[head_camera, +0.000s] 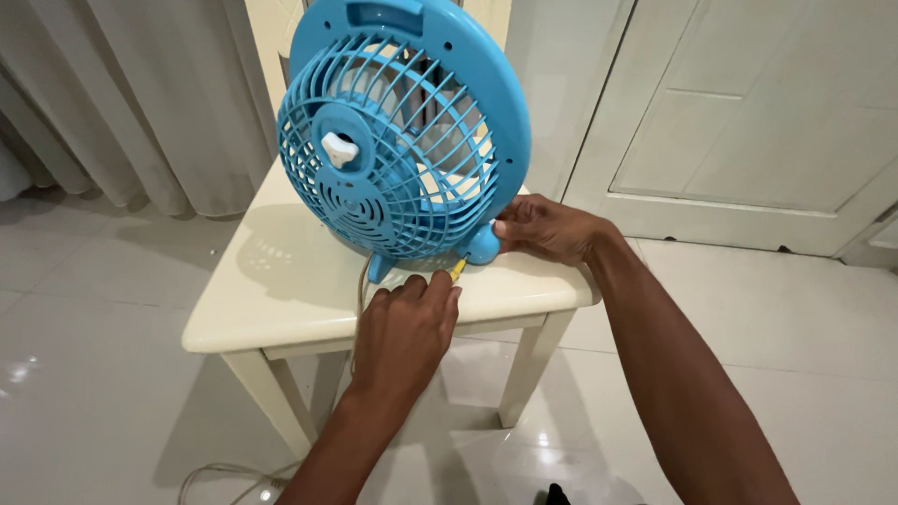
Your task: The person uses a screwdriver to loosen and tighten screws on the base of a blue cartoon-themed table fan. They rotate the fan to access different screw locations and continue adjusting the screws throughout the clip.
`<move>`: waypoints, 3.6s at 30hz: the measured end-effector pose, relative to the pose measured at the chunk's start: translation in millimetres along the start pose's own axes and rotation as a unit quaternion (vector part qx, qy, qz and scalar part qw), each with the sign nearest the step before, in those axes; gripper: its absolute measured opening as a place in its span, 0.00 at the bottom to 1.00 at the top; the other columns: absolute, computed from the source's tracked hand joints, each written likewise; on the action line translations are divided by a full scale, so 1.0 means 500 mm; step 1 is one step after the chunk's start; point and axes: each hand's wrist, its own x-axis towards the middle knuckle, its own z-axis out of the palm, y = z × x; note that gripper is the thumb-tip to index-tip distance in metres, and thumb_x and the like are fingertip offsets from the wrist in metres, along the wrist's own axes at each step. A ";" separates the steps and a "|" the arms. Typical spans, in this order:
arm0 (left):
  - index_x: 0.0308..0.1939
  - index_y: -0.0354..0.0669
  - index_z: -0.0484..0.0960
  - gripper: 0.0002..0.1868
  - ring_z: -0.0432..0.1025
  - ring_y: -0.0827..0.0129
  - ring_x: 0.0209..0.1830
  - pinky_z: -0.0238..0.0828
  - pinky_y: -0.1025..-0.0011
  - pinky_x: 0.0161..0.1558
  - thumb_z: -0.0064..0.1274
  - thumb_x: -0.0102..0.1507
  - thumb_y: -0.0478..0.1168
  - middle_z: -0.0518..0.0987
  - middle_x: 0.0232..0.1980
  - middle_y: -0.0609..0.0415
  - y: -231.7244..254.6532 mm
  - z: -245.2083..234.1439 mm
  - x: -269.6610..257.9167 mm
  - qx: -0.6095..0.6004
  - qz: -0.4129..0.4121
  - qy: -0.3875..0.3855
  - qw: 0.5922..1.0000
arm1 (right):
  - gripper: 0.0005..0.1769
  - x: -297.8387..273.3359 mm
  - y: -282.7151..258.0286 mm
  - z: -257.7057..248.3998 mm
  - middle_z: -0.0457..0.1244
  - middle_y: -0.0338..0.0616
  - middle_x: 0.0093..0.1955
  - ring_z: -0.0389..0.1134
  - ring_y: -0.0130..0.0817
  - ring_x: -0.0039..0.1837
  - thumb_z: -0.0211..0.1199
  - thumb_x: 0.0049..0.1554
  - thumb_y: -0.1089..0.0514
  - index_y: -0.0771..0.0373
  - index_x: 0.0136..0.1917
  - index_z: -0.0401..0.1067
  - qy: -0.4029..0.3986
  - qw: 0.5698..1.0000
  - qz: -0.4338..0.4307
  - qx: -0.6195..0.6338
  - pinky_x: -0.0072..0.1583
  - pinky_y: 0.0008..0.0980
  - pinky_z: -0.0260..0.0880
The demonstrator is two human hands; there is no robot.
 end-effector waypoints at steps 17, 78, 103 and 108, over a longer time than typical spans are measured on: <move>0.38 0.43 0.75 0.09 0.76 0.54 0.30 0.71 0.56 0.35 0.55 0.66 0.43 0.78 0.29 0.48 0.003 -0.007 -0.001 -0.046 -0.032 -0.024 0.998 | 0.30 0.005 -0.003 -0.021 0.65 0.46 0.70 0.67 0.39 0.71 0.61 0.60 0.50 0.65 0.72 0.65 -0.030 0.999 0.025 0.010 0.70 0.43 0.65; 0.40 0.36 0.73 0.11 0.77 0.54 0.36 0.76 0.60 0.31 0.53 0.69 0.41 0.70 0.43 0.45 0.045 -0.009 -0.022 -0.052 -0.090 -0.006 0.995 | 0.30 -0.008 0.047 -0.025 0.68 0.51 0.63 0.72 0.40 0.62 0.68 0.57 0.56 0.70 0.69 0.67 0.009 0.998 -0.037 0.052 0.63 0.45 0.77; 0.55 0.41 0.81 0.21 0.70 0.55 0.47 0.68 0.59 0.46 0.51 0.57 0.31 0.77 0.46 0.46 -0.031 -0.044 -0.027 0.119 -0.024 0.027 0.992 | 0.31 -0.035 -0.024 0.096 0.68 0.45 0.63 0.70 0.32 0.60 0.69 0.55 0.52 0.69 0.68 0.69 0.062 0.997 -0.028 -0.047 0.64 0.35 0.71; 0.56 0.42 0.81 0.18 0.69 0.55 0.45 0.64 0.57 0.46 0.54 0.62 0.36 0.76 0.43 0.47 -0.050 -0.041 -0.027 0.062 -0.003 0.026 0.998 | 0.30 -0.031 -0.018 0.099 0.68 0.46 0.62 0.70 0.32 0.60 0.69 0.55 0.54 0.69 0.67 0.69 0.059 0.997 -0.038 -0.016 0.64 0.36 0.72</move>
